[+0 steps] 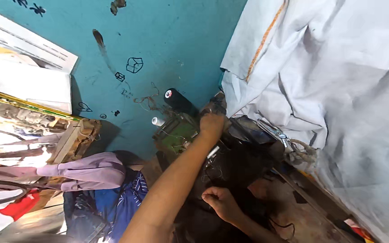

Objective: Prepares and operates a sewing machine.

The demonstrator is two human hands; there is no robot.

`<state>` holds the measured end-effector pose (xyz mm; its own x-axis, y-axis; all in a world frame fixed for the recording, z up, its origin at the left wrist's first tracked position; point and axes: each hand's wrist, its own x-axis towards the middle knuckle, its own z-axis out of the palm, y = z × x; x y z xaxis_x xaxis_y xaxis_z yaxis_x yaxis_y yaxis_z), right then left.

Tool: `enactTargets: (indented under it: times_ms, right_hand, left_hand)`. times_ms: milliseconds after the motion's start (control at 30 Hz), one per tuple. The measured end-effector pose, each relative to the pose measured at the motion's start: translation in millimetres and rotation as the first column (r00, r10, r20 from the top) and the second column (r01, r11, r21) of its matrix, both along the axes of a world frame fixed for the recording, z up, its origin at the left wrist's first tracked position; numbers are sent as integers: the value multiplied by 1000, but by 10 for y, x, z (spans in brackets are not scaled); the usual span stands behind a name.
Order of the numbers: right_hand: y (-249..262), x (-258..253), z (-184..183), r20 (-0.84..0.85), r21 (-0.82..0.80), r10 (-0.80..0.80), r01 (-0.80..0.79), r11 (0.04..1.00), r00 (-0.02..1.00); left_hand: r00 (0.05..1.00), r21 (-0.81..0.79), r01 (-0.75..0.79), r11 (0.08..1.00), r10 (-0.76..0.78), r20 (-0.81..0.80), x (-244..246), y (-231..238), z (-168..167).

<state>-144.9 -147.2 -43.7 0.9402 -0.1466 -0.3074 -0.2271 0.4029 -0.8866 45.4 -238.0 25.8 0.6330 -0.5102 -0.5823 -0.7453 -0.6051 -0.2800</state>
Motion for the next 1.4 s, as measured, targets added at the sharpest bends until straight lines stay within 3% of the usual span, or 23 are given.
enactTargets:
  times_ms: [200, 333, 467, 600, 933, 1033, 1167, 1400]
  right_hand:
    - [-15, 100, 0, -33, -9, 52, -52, 999, 998]
    - [-66, 94, -49, -49, 10, 23, -22, 1000, 999]
    - [-49, 110, -98, -70, 21, -8, 9, 1000, 998]
    - [-74, 117, -126, -93, 35, 33, -30, 999, 995]
    - [-203, 123, -221, -82, 95, -22, 30, 995, 996]
    - [-217, 125, -240, -104, 93, -1, 11, 996, 995]
    - [-265, 121, -240, -100, 113, -32, 44, 993, 994]
    - [-517, 94, -260, -49, 50, -225, 227, 973, 973]
  left_hand:
    - [999, -42, 15, 999, -17, -45, -70, 58, 170]
    - [965, -202, 223, 954, -185, 188, 446, 71, 732]
    - [968, 68, 124, 990, -136, 210, 1000, 22, 1270]
    - [987, 227, 39, 973, -73, 146, 1261, 57, 1312]
    - [953, 3, 173, 985, -168, 251, 1127, -177, 2302]
    - [967, -96, 175, 980, -153, 205, 1106, -361, 2293]
    - [995, -129, 96, 987, -98, -6, 1234, -507, 1816]
    - [990, 73, 65, 995, -74, 121, 1459, -504, 1369]
